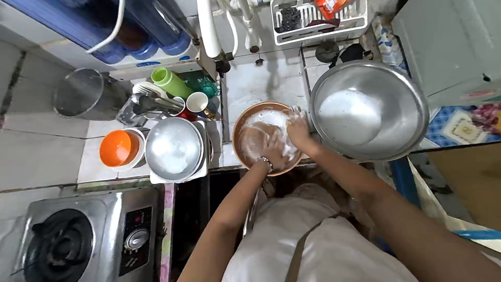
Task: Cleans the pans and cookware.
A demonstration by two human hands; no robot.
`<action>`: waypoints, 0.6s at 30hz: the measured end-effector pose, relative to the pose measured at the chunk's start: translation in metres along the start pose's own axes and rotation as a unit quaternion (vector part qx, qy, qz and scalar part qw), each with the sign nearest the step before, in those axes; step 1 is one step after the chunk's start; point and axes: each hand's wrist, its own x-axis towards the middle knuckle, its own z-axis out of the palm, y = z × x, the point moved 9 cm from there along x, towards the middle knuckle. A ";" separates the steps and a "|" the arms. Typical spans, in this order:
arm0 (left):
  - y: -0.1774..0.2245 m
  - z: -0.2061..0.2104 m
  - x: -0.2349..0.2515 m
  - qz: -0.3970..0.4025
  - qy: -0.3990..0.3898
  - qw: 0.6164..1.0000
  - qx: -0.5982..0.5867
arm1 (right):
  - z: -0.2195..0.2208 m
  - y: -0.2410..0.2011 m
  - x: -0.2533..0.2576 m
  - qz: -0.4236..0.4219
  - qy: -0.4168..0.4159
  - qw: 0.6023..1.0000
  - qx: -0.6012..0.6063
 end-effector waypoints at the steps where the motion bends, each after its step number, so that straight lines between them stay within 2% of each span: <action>1: 0.003 0.006 -0.010 -0.008 -0.033 0.999 0.000 | -0.002 0.003 0.013 0.004 0.007 1.000 0.013; 5: -0.023 0.003 -0.064 -0.152 -0.070 0.985 -0.036 | -0.014 0.005 0.047 0.035 0.018 0.998 0.038; 8: -0.059 -0.008 -0.080 -0.233 -0.088 0.967 0.046 | -0.016 0.005 0.060 0.057 0.003 0.997 0.041; 10: -0.083 -0.013 -0.072 -0.257 -0.080 0.958 0.095 | -0.016 0.005 0.059 0.073 -0.013 0.995 0.061; 12: -0.100 -0.026 -0.054 -0.227 -0.035 0.964 0.137 | -0.017 0.004 0.053 0.077 -0.013 0.994 0.077; 14: -0.107 -0.039 -0.027 -0.175 0.012 0.978 0.110 | -0.014 0.005 0.047 0.069 0.007 0.994 0.083; 16: -0.101 -0.047 0.000 -0.133 0.034 0.986 0.094 | -0.012 0.008 0.045 0.061 0.031 0.994 0.081; 18: -0.079 -0.048 0.021 -0.096 0.091 0.989 0.060 | -0.011 0.010 0.042 0.061 0.037 0.994 0.082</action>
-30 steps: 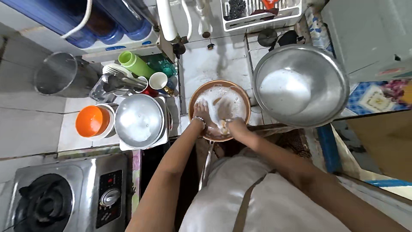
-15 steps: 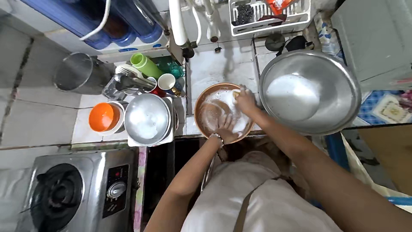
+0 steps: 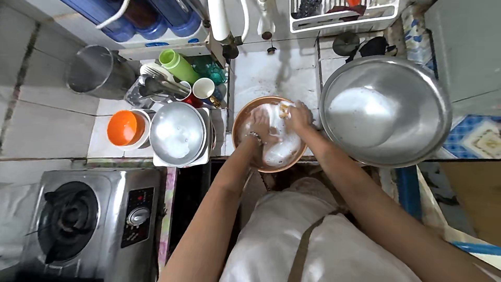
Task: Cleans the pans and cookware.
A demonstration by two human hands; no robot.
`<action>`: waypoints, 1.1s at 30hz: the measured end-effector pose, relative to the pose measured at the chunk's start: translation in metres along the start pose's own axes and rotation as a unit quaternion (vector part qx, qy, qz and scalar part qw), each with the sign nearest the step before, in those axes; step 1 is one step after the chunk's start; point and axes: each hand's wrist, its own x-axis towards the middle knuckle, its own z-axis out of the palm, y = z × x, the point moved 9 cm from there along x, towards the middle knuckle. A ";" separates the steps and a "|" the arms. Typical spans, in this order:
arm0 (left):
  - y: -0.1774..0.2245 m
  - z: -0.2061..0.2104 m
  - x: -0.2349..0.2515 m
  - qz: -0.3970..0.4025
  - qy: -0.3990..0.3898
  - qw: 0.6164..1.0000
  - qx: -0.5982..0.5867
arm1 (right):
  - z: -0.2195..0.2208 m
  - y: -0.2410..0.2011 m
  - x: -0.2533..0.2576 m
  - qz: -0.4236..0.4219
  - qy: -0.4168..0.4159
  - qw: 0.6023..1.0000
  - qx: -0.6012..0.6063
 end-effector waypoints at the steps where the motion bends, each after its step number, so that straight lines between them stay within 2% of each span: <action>1: 0.017 -0.001 0.003 0.012 0.012 1.000 -0.021 | 0.000 0.001 -0.001 0.000 0.000 1.000 0.003; 3: 0.049 -0.002 0.005 0.044 -0.011 0.996 -0.079 | -0.001 0.002 -0.003 0.007 -0.014 1.000 0.006; 5: 0.069 -0.007 -0.007 0.070 -0.087 0.984 -0.139 | -0.001 0.004 -0.004 0.017 -0.025 1.000 0.001; 8: 0.089 -0.003 -0.049 0.092 -0.166 0.958 -0.213 | 0.001 0.008 -0.006 0.043 -0.040 0.998 -0.005; 12: 0.097 0.027 -0.102 0.130 -0.215 0.942 -0.224 | 0.004 0.003 -0.003 0.053 -0.013 0.998 -0.040; 15: 0.069 0.033 -0.138 0.109 -0.188 0.963 -0.161 | 0.004 0.000 -0.002 0.032 0.019 0.998 -0.056; 18: 0.031 0.035 -0.170 0.036 -0.067 0.992 -0.103 | 0.013 -0.012 -0.001 0.022 0.033 0.998 -0.058; 20: 0.012 0.035 -0.189 -0.025 0.008 0.997 -0.072 | 0.026 -0.022 0.008 0.020 0.036 0.998 -0.053; 22: 0.001 0.036 -0.207 -0.080 0.019 0.993 -0.082 | 0.035 -0.035 0.017 -0.016 0.051 0.997 -0.052; 25: -0.007 0.041 -0.224 -0.149 -0.014 0.980 -0.132 | 0.043 -0.067 0.027 -0.102 0.052 0.992 -0.051; 28: -0.009 0.044 -0.228 -0.207 -0.061 0.946 -0.240 | 0.055 -0.111 0.025 -0.204 0.004 0.978 -0.045; 30: -0.013 0.050 -0.227 -0.213 -0.064 0.903 -0.368 | 0.072 -0.136 0.009 -0.247 -0.053 0.966 -0.052; 31: -0.014 0.056 -0.227 -0.215 -0.065 0.866 -0.446 | 0.080 -0.145 -0.004 -0.270 -0.079 0.959 -0.044; 32: -0.015 0.064 -0.228 -0.219 -0.067 0.808 -0.542 | 0.089 -0.150 -0.020 -0.294 -0.092 0.951 -0.034; 33: -0.013 0.073 -0.227 -0.224 -0.078 0.729 -0.642 | 0.095 -0.151 -0.038 -0.316 -0.100 0.943 -0.028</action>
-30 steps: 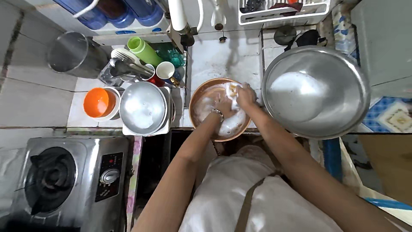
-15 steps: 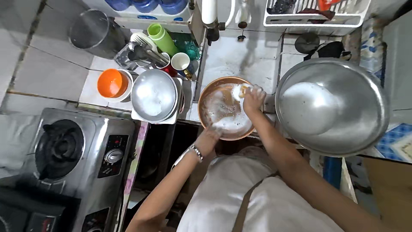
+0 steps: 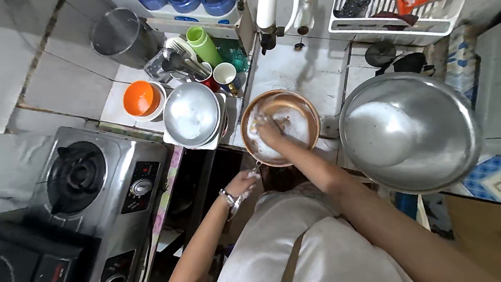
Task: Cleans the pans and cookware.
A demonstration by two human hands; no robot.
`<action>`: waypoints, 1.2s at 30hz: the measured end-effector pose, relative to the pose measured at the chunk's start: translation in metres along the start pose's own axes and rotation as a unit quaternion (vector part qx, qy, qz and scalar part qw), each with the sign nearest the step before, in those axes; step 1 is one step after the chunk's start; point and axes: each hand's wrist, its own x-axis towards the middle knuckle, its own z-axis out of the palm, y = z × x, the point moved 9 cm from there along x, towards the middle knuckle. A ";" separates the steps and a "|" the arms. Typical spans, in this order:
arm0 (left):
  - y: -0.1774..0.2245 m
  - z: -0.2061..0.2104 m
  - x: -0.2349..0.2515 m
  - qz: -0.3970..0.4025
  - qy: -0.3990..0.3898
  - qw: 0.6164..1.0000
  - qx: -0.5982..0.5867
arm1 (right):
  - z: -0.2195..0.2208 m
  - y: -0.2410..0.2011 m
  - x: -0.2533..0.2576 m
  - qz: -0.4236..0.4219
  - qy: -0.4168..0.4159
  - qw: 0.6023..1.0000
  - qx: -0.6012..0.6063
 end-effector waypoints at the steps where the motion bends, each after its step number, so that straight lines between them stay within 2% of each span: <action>1: -0.007 0.005 0.002 -0.026 -0.037 0.993 -0.109 | 0.009 -0.009 -0.014 -0.016 -0.025 1.000 0.005; 3: -0.015 0.013 0.006 -0.069 -0.095 0.963 -0.242 | 0.021 -0.016 -0.045 -0.018 -0.115 0.993 -0.008; 6: -0.020 0.029 0.007 -0.104 -0.146 0.913 -0.366 | 0.013 0.006 -0.093 0.027 -0.204 0.977 -0.061; 9: -0.018 0.047 0.004 -0.119 -0.188 0.862 -0.456 | -0.018 0.053 -0.115 0.069 -0.164 0.977 -0.122; 12: -0.010 0.056 -0.002 -0.120 -0.205 0.832 -0.501 | -0.052 0.092 -0.092 0.128 -0.052 0.976 -0.167; 14: 0.002 0.056 -0.008 -0.110 -0.200 0.837 -0.497 | -0.071 0.108 -0.068 0.179 -0.016 0.969 -0.167; 18: 0.038 0.046 -0.017 -0.075 -0.109 0.877 -0.462 | -0.139 0.101 -0.055 0.232 0.068 0.967 -0.086; 20: 0.059 0.040 -0.017 -0.038 -0.062 0.920 -0.385 | -0.184 0.097 -0.080 0.255 0.154 0.954 -0.014; 22: 0.080 0.032 -0.014 0.008 -0.014 0.957 -0.291 | -0.222 0.111 -0.117 0.287 0.244 0.925 0.047; 25: 0.102 0.022 -0.013 0.053 0.031 0.982 -0.177 | -0.248 0.150 -0.177 0.357 0.312 0.876 0.086; 28: 0.113 0.018 -0.017 0.073 0.060 0.993 -0.076 | -0.240 0.198 -0.234 0.448 0.306 0.835 0.095; 30: 0.115 0.018 -0.020 0.083 0.072 0.994 -0.009 | -0.223 0.230 -0.262 0.491 0.271 0.824 0.075; 32: 0.116 0.019 -0.023 0.086 0.078 0.992 0.042 | -0.197 0.261 -0.277 0.506 0.203 0.837 0.042; 36: 0.128 0.021 -0.031 0.102 0.101 0.983 0.114 | -0.122 0.300 -0.272 0.466 0.059 0.881 0.046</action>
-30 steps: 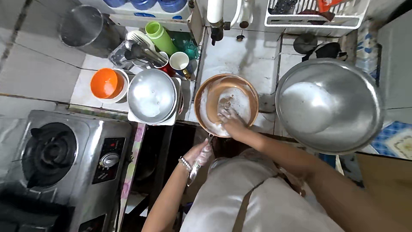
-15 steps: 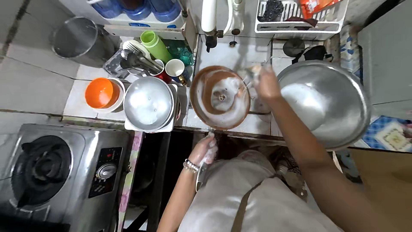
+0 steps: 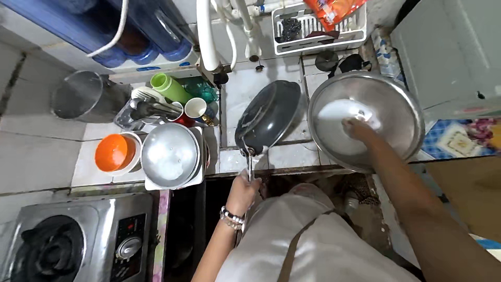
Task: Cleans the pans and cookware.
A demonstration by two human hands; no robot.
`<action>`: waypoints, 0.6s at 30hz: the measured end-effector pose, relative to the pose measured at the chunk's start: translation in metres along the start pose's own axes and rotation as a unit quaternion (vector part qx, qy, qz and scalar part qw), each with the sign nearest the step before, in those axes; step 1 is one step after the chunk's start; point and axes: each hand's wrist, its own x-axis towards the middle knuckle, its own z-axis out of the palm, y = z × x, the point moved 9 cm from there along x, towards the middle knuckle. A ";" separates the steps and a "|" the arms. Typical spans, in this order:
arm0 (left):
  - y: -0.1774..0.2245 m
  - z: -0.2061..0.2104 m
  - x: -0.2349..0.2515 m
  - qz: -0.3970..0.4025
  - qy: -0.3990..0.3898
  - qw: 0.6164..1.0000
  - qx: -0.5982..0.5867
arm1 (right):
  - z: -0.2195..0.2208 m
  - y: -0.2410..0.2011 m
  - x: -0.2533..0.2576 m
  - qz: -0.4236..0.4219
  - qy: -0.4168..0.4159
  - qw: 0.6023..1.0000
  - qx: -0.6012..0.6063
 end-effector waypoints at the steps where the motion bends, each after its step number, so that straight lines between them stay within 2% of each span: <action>1: 0.005 -0.002 -0.001 0.011 0.007 1.000 0.022 | 0.013 -0.004 0.003 0.005 -0.021 1.000 -0.014; 5: 0.024 -0.004 -0.002 0.081 0.026 0.989 0.119 | 0.032 -0.055 -0.009 -0.036 -0.036 0.997 -0.052; 7: 0.034 -0.002 -0.004 0.123 0.019 0.980 0.154 | 0.044 -0.077 -0.012 -0.044 -0.048 0.997 -0.034; 11: 0.050 0.011 -0.015 0.219 0.005 0.955 0.201 | 0.069 -0.088 -0.019 -0.114 -0.057 0.992 0.016; 14: 0.068 0.024 -0.022 0.260 -0.037 0.936 0.236 | 0.070 -0.079 -0.041 -0.122 -0.098 0.988 -0.004; 16: 0.080 0.032 -0.023 0.267 -0.070 0.927 0.253 | 0.055 -0.056 -0.047 -0.056 -0.088 0.994 0.005; 18: 0.092 0.040 -0.020 0.251 -0.110 0.922 0.274 | 0.041 -0.024 -0.033 -0.007 -0.042 0.999 0.011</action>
